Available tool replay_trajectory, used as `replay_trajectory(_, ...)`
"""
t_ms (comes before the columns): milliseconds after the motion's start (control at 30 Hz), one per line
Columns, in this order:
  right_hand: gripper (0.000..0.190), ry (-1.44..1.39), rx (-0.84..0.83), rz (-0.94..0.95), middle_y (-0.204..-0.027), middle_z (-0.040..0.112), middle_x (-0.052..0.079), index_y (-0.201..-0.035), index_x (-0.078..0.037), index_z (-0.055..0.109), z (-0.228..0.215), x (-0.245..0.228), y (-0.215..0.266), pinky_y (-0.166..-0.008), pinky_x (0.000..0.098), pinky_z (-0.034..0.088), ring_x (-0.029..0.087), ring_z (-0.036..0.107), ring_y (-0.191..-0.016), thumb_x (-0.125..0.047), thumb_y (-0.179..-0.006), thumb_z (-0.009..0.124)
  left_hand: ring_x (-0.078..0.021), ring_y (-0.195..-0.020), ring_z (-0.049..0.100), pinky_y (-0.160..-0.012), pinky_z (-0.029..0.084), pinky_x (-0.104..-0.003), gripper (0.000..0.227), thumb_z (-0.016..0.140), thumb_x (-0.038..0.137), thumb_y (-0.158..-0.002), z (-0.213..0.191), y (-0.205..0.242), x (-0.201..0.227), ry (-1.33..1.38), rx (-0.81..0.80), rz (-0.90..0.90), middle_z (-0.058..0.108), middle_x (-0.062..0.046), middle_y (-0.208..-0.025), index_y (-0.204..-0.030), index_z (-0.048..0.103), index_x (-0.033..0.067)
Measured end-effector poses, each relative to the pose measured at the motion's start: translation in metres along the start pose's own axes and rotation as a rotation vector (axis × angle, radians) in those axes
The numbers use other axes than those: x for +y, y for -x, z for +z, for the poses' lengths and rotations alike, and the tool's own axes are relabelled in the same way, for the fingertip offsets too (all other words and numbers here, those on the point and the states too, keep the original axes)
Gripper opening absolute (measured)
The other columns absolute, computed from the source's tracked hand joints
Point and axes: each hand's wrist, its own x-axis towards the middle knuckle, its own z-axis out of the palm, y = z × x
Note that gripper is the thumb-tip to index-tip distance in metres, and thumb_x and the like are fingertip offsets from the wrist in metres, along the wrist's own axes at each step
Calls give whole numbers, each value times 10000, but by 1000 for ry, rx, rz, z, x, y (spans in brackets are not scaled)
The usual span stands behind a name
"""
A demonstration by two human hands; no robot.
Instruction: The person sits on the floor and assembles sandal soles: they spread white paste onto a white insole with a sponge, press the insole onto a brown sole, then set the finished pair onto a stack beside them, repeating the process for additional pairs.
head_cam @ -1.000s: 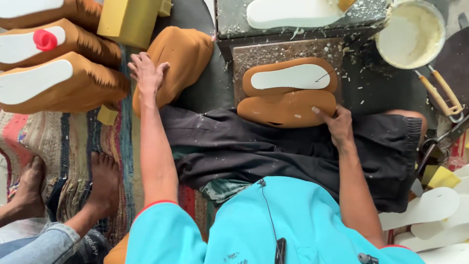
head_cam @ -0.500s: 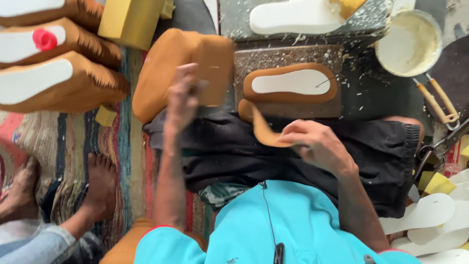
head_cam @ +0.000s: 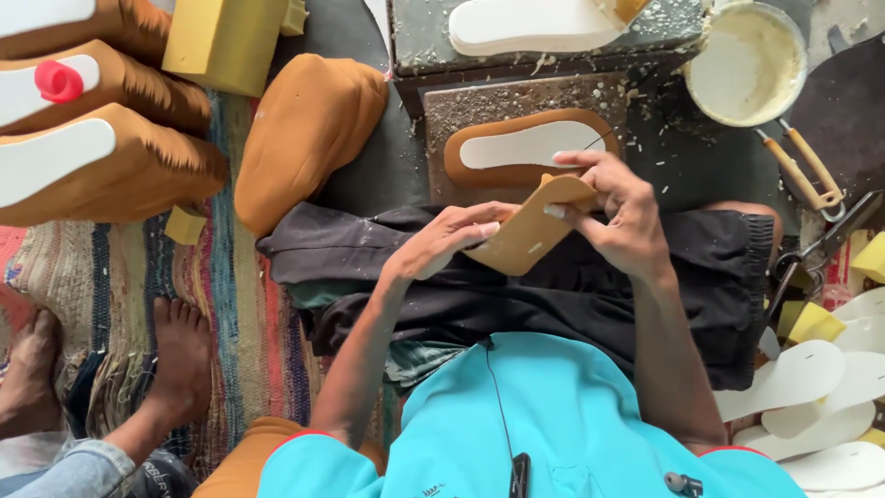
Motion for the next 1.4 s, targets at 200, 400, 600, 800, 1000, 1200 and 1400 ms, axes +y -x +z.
replay_trajectory(200, 276, -240, -114, 157, -1155, 697, 43, -1117, -1, 641, -6, 46, 26, -958, 250, 535, 100, 649, -1073, 68, -887, 778, -157, -1029, 595, -933, 470, -308, 442, 517, 301, -1051, -7, 7, 16, -33, -23, -87, 676, -101, -1124, -1424, 606, 81)
replay_trajectory(400, 420, -84, -84, 227, -1053, 686, 16, -1268, -7, 650, -8, 7, 31, -886, 237, 521, 80, 636, -989, 52, -862, 741, -301, -1038, 632, -898, 488, -482, 271, 637, 270, -991, -159, 33, -23, -879, 706, 93, 700, -133, -1081, -1117, 750, 59)
replay_trajectory(600, 168, 69, -18, -4, -1143, 705, 58, -1065, 0, 706, -9, -5, 38, -910, 236, 532, 105, 659, -1054, 32, -903, 739, -352, -1160, 396, -935, 374, -594, 293, 800, 285, -826, -269, 67, -108, -1348, 1313, -607, 522, -120, -1147, -1035, 710, 100)
replay_trajectory(800, 173, 168, 35, 160, -992, 755, 68, -1062, -23, 726, -2, -7, 41, -833, 274, 568, 154, 713, -909, 8, -899, 774, -352, -1070, 636, -926, 523, -491, 250, 682, 2, -913, -276, 77, -138, -1295, 1333, -113, 683, -99, -1048, -1120, 567, 82)
replay_trajectory(1000, 302, 371, -343, -195, -948, 739, 60, -923, -89, 787, 10, -43, 31, -772, 315, 594, 201, 724, -892, 74, -673, 745, -233, -919, 747, -762, 577, -328, 315, 565, -119, -913, -119, 36, -7, -884, 789, 207, 715, -128, -1122, -1183, 609, 38)
replay_trajectory(1200, 292, 276, -54, -231, -1260, 644, 175, -925, -94, 775, 16, -75, -2, -761, 300, 592, 216, 700, -934, 112, -723, 729, -193, -998, 652, -898, 549, -303, 450, 560, -49, -886, -12, 14, 7, -342, 188, 210, 669, -86, -1244, -1328, 602, 24)
replay_trajectory(1400, 198, 169, -125, -176, -1293, 688, 146, -944, -43, 730, -8, -31, 9, -886, 301, 593, 186, 726, -1066, 31, -774, 801, -224, -1220, 678, -1037, 545, -326, 462, 509, -15, -956, 15, 15, 15, -267, -19, 167, 660, -105, -1353, -1412, 550, 49)
